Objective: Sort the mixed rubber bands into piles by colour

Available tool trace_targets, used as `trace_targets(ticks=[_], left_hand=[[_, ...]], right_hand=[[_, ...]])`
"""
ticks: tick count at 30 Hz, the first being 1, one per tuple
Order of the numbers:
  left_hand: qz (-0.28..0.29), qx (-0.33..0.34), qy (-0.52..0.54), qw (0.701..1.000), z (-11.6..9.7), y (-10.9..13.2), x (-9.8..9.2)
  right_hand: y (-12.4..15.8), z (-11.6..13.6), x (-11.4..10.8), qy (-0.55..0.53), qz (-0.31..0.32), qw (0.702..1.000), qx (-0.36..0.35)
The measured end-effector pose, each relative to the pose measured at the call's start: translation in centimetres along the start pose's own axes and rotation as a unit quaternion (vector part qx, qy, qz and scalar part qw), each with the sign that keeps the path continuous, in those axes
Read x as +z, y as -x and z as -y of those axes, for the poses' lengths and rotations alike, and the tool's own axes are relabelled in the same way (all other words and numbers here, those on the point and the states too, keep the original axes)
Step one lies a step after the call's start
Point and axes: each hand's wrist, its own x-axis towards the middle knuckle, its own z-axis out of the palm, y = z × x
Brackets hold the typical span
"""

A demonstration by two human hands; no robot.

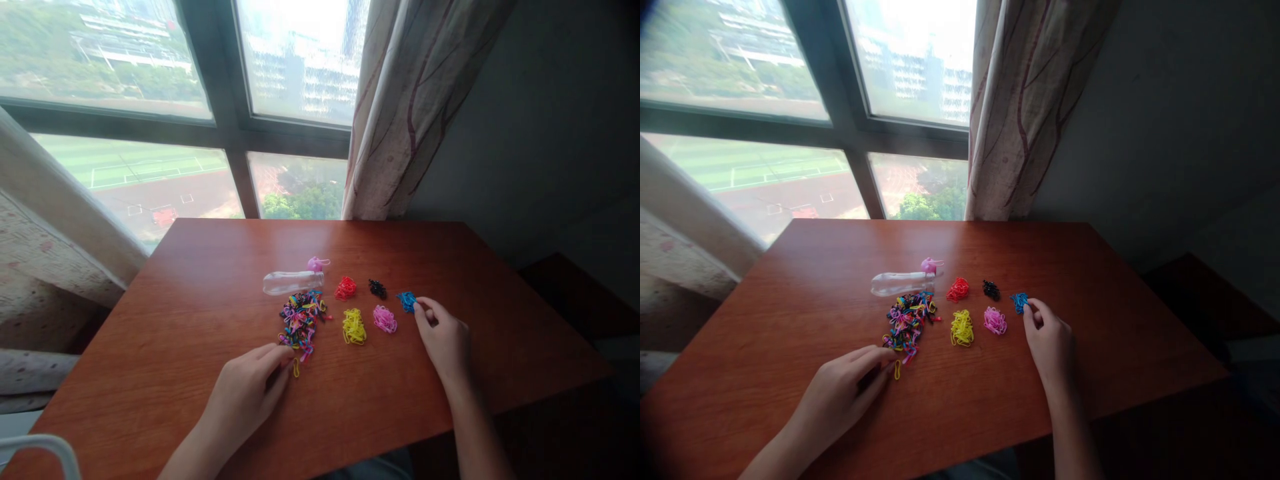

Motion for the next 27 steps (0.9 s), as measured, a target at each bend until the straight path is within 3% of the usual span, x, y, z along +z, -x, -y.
trace_targets(ticks=[5,14,27], left_hand=[[0.004,-0.001,-0.009,1.0,-0.2,-0.1,-0.2],[0.02,-0.001,-0.028,0.999,0.0,-0.1,0.1],[0.025,-0.015,-0.008,1.0,0.0,-0.1,0.1]], right_hand=[[2.9,4.0,0.0,-0.094,0.007,0.995,-0.038],[7.8,10.5,1.2,-0.217,0.099,0.965,-0.107],[9.3,11.5,1.1,-0.2,0.141,0.956,-0.162]])
